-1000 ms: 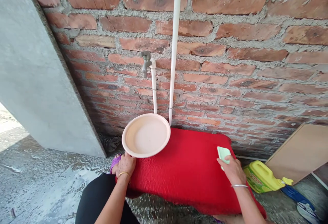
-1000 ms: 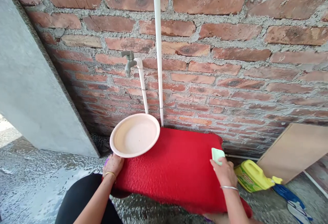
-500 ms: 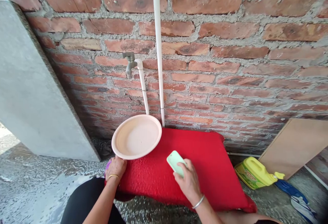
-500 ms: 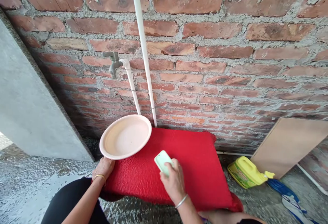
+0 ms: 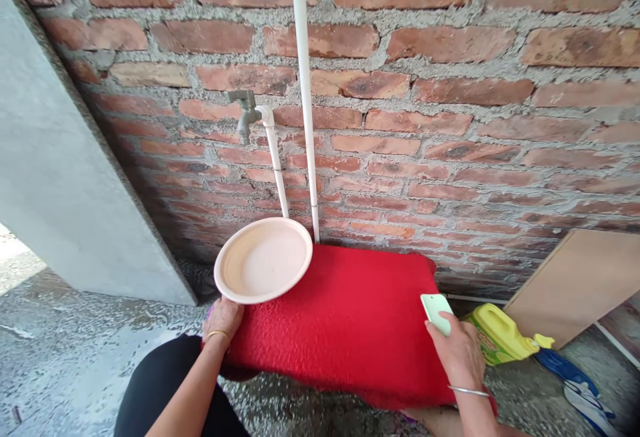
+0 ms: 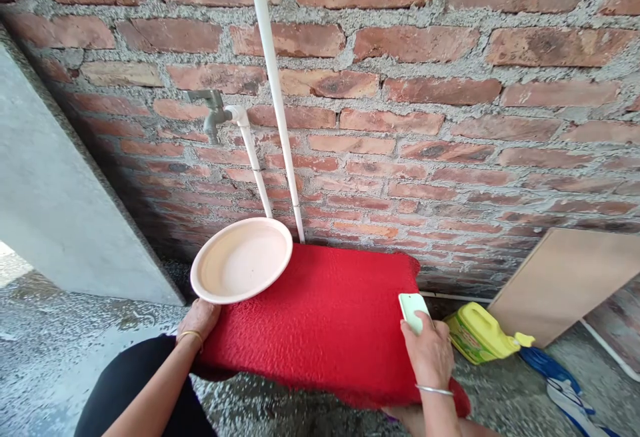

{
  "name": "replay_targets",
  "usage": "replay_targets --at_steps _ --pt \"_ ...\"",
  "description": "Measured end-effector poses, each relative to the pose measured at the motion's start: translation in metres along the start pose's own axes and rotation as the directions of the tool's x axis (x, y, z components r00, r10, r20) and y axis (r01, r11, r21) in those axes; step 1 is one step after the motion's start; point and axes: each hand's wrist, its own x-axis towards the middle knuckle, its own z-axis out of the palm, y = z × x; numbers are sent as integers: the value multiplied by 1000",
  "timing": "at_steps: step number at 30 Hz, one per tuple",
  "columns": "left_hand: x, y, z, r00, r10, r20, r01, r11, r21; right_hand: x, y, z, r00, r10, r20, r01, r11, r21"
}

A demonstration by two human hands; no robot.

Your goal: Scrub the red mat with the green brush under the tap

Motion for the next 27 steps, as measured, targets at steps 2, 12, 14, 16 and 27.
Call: replay_targets --at_steps 2,12,14,16,27 --pt "0 1 0 1000 -9 6 9 1000 8 -16 -18 7 996 -86 1 86 992 91" --pt "-8 11 -12 998 -29 56 28 1000 13 -93 -94 49 835 -514 196 468 851 237" --pt "-12 15 -15 997 -38 61 38 999 7 -65 -67 34 904 -381 195 355 922 158" --pt "-15 18 -17 997 -37 67 37 999 7 -36 -38 17 961 -220 165 210 975 80" --pt "-19 21 -22 997 -8 78 5 999 31 -133 -115 46 730 -654 199 567 741 360"
